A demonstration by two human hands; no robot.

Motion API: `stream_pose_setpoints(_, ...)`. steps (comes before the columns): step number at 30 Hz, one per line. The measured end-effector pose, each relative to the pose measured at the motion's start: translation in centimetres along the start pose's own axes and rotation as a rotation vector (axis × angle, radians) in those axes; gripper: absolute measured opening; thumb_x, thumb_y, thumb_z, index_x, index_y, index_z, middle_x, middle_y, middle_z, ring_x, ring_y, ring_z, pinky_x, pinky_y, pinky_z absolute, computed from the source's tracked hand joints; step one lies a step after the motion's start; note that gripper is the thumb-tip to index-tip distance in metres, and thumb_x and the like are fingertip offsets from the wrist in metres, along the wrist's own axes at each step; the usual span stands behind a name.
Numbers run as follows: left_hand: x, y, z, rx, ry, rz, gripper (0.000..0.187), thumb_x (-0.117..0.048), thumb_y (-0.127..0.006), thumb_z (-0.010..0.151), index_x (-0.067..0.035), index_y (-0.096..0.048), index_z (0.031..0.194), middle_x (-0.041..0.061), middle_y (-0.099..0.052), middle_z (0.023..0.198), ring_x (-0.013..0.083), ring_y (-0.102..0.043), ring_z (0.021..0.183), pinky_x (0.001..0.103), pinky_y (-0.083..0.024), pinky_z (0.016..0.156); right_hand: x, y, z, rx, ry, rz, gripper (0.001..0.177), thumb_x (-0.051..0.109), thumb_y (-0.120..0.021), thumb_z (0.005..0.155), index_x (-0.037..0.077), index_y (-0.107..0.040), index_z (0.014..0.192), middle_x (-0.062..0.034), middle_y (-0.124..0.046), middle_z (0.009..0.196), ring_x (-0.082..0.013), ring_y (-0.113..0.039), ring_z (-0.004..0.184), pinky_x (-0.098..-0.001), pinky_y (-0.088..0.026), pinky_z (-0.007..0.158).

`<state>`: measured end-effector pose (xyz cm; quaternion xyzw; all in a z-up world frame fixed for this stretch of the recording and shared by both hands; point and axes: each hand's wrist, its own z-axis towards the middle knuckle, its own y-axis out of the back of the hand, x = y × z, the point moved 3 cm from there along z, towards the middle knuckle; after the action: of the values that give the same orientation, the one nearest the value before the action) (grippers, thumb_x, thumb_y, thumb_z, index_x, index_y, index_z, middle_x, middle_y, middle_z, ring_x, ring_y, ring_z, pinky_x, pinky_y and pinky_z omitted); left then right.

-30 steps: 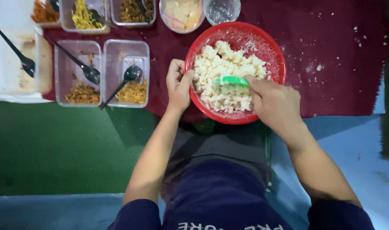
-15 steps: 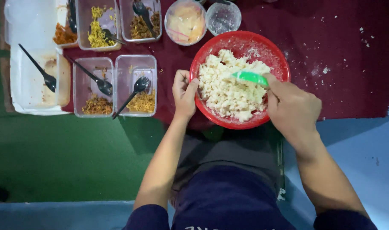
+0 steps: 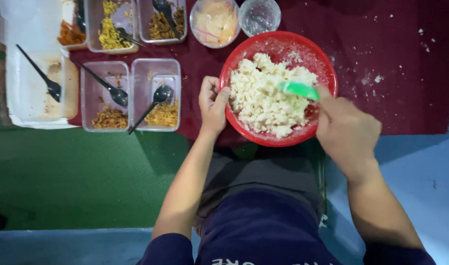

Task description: Mixing a food mixture in a bowl and portioning it into a small container using a spatula

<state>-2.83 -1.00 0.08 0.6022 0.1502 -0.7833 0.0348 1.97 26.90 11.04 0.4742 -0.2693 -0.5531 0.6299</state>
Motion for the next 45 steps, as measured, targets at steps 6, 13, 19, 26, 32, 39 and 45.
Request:
stream_pose_setpoints(6, 4.9, 1.4, 0.6, 0.027, -0.022, -0.048, 0.017, -0.018, -0.065, 0.094, -0.009, -0.05, 0.093, 0.006, -0.051, 0.054, 0.014, -0.052, 0.048, 0.026, -0.038, 0.048, 2.0, 3.0, -0.4, 0.13, 0.068, 0.235, 0.017, 0.034, -0.069, 0.092, 0.04, -0.08, 0.104, 0.0088, -0.075, 0.083, -0.0233, -0.074, 0.072, -0.0403, -0.061, 0.066)
stream_pose_setpoints(13, 3.5, 1.0, 0.5, 0.035, -0.054, -0.017, 0.016, -0.015, -0.064, 0.094, -0.009, -0.049, 0.092, 0.006, -0.053, 0.058, 0.0119, -0.052, 0.051, 0.024, -0.039, 0.05, 0.8, 0.0, -0.1, 0.075, -0.009, 0.185, 0.025, 0.032, -0.068, 0.091, 0.038, -0.081, 0.112, 0.0053, -0.072, 0.082, -0.0251, -0.073, 0.071, -0.0398, -0.059, 0.064)
stream_pose_setpoints(19, 3.6, 1.0, 0.4, 0.051, -0.074, -0.025, 0.018, -0.016, -0.065, 0.094, -0.01, -0.048, 0.091, 0.006, -0.052, 0.055, 0.0119, -0.052, 0.05, 0.024, -0.039, 0.051, 1.3, -2.1, 1.6, -0.034, -0.029, 0.025, 0.029, 0.043, -0.068, 0.09, 0.05, -0.076, 0.116, 0.0121, -0.069, 0.082, -0.0204, -0.072, 0.064, -0.04, -0.06, 0.06)
stream_pose_setpoints(26, 3.4, 0.9, 0.7, 0.039, -0.077, -0.028, 0.018, -0.014, -0.065, 0.094, -0.01, -0.048, 0.091, 0.006, -0.052, 0.06, 0.0123, -0.052, 0.052, 0.025, -0.039, 0.052, 2.2, -1.4, 4.3, -0.1, 0.018, -0.005, 0.03, 0.032, -0.06, 0.095, 0.043, -0.075, 0.118, 0.0049, -0.062, 0.073, -0.0228, -0.067, 0.055, -0.04, -0.058, 0.053)
stream_pose_setpoints(32, 0.8, 0.1, 0.6, 0.028, -0.049, -0.02, 0.018, -0.016, -0.063, 0.094, -0.012, -0.045, 0.09, 0.0, -0.045, 0.073, 0.0086, -0.045, 0.064, 0.025, -0.037, 0.059, 2.8, -3.4, 5.2, -0.126, 0.014, -0.107, 0.033, 0.029, -0.062, 0.093, 0.041, -0.071, 0.122, 0.0054, -0.059, 0.071, -0.023, -0.057, 0.043, -0.0384, -0.042, 0.038)
stream_pose_setpoints(39, 0.2, -0.1, 0.2, 0.032, -0.032, 0.041, 0.02, -0.023, -0.06, 0.097, -0.014, -0.043, 0.089, -0.004, -0.039, 0.085, 0.0053, -0.038, 0.074, 0.024, -0.034, 0.066, 2.9, -4.1, 5.7, -0.101, 0.034, -0.088, 0.056, 0.021, -0.069, 0.084, 0.038, -0.072, 0.137, 0.0096, -0.065, 0.078, -0.0236, -0.054, 0.043, -0.0366, -0.024, 0.036)
stream_pose_setpoints(45, 0.4, 0.1, 0.2, 0.043, -0.061, 0.033, 0.021, -0.025, -0.06, 0.098, -0.013, -0.044, 0.091, -0.004, -0.039, 0.085, 0.0065, -0.039, 0.074, 0.026, -0.034, 0.067, 3.0, -5.4, 6.6, 0.054, 0.087, -0.183, 0.05, 0.026, -0.061, 0.092, 0.038, -0.066, 0.14, 0.0076, -0.063, 0.073, -0.0229, -0.059, 0.042, -0.035, -0.029, 0.033)
